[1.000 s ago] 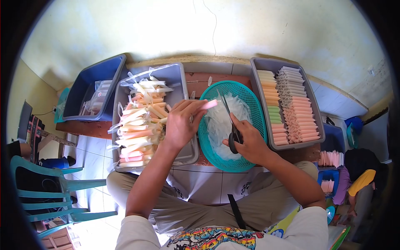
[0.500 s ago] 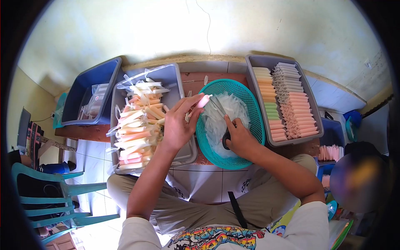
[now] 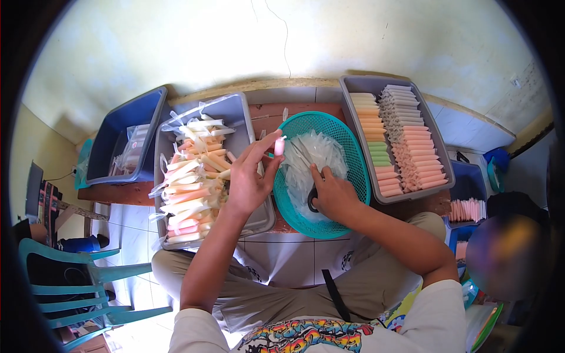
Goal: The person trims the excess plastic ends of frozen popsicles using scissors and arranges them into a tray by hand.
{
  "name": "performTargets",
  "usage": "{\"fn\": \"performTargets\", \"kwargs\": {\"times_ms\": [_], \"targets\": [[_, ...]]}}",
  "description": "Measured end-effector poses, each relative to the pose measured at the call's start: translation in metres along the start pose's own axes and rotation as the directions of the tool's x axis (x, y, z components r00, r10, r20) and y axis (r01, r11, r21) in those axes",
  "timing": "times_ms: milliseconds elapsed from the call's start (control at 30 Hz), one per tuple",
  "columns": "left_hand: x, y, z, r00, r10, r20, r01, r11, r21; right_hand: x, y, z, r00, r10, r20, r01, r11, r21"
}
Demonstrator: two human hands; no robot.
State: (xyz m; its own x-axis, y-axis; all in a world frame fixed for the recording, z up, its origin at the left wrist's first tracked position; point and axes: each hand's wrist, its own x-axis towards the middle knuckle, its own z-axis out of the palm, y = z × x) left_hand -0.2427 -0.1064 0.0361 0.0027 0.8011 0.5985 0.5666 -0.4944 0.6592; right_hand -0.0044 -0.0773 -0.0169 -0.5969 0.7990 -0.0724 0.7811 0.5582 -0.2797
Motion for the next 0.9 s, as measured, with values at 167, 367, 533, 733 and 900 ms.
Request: {"fn": "performTargets", "kwargs": {"times_ms": [167, 367, 533, 733, 900], "targets": [[-0.001, 0.001, 0.002, 1.000, 0.005, -0.007, -0.006, 0.999, -0.033, -0.003, -0.002, -0.004, 1.000, 0.003, -0.005, -0.002, 1.000, 0.029], [-0.003, 0.002, 0.002, 0.995, -0.098, 0.028, 0.101, 0.982, -0.159, -0.013, -0.002, -0.037, 1.000, -0.028, -0.010, 0.029, 0.991, 0.128], [0.002, 0.016, 0.015, 0.990, -0.141, 0.006, 0.136, 0.945, -0.297, -0.016, 0.017, -0.077, 0.943, -0.187, -0.275, 0.270, 0.914, 0.303], [0.031, 0.055, 0.066, 0.979, -0.192, 0.063, 0.190, 0.768, -0.612, -0.032, 0.056, -0.132, 0.882, -0.148, -0.448, 0.314, 0.893, 0.323], [0.052, 0.070, 0.130, 0.971, -0.205, 0.122, 0.225, 0.616, -0.755, -0.043, 0.090, -0.157, 0.910, -0.058, -0.411, 0.252, 0.865, 0.433]]}}
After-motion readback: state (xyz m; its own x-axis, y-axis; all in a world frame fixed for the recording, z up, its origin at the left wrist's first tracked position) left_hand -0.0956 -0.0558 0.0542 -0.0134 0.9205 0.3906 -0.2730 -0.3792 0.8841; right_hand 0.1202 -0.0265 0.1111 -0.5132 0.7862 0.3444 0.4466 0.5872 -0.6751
